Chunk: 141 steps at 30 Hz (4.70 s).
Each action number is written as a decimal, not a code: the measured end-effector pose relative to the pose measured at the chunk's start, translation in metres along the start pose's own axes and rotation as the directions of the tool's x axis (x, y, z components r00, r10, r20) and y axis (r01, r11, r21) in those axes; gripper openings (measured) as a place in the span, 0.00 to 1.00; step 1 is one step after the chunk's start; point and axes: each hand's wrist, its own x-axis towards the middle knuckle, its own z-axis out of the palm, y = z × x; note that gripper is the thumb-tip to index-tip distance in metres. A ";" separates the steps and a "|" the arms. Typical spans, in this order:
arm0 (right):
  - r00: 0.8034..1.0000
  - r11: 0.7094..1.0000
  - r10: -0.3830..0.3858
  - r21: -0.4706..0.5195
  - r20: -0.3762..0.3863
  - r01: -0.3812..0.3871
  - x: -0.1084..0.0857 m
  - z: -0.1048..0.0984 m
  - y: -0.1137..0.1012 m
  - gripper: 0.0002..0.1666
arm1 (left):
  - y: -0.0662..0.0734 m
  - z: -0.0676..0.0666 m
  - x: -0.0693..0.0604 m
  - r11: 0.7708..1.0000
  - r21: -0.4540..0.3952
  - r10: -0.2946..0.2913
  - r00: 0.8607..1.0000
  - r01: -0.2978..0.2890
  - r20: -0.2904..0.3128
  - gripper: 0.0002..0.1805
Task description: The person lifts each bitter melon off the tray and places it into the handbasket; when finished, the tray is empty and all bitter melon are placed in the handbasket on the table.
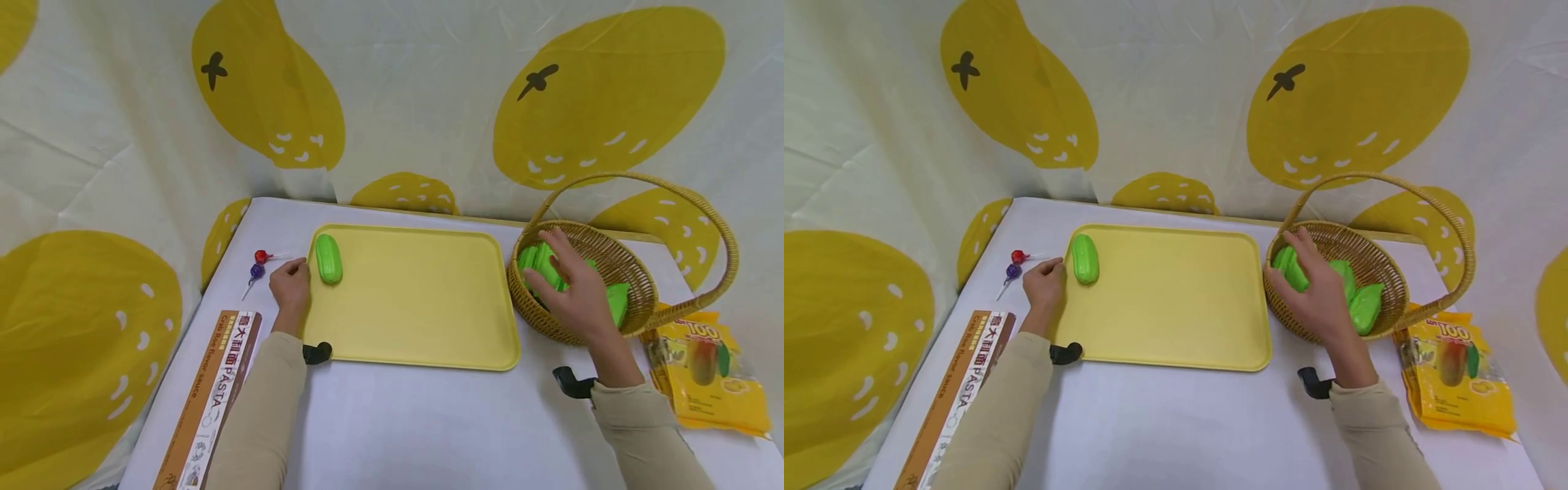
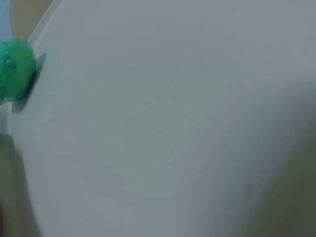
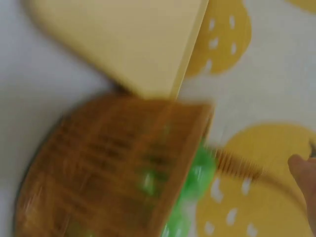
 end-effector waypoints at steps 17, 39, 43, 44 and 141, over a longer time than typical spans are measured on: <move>0.955 0.991 -0.084 0.125 0.286 0.050 0.055 0.071 -0.050 0.45 | 0.006 0.008 -0.006 1.000 -0.013 0.013 1.000 -0.013 -0.001 0.15; 0.844 0.982 -0.106 0.190 0.526 0.005 0.076 0.176 -0.069 0.46 | 0.006 0.006 -0.012 1.000 0.004 0.021 0.999 -0.021 -0.024 0.15; 0.824 0.982 -0.095 0.188 0.558 -0.014 0.079 0.194 -0.069 0.46 | 0.008 0.005 -0.012 1.000 -0.009 0.018 1.000 -0.018 -0.024 0.15; 0.820 0.982 -0.094 0.188 0.565 -0.017 0.080 0.198 -0.069 0.47 | 0.008 0.005 -0.012 1.000 -0.015 0.017 1.000 -0.017 -0.022 0.15; 0.795 0.988 -0.121 0.151 0.595 0.037 0.080 0.201 -0.089 0.48 | 0.008 0.005 -0.013 0.999 -0.028 0.030 0.998 -0.032 -0.052 0.14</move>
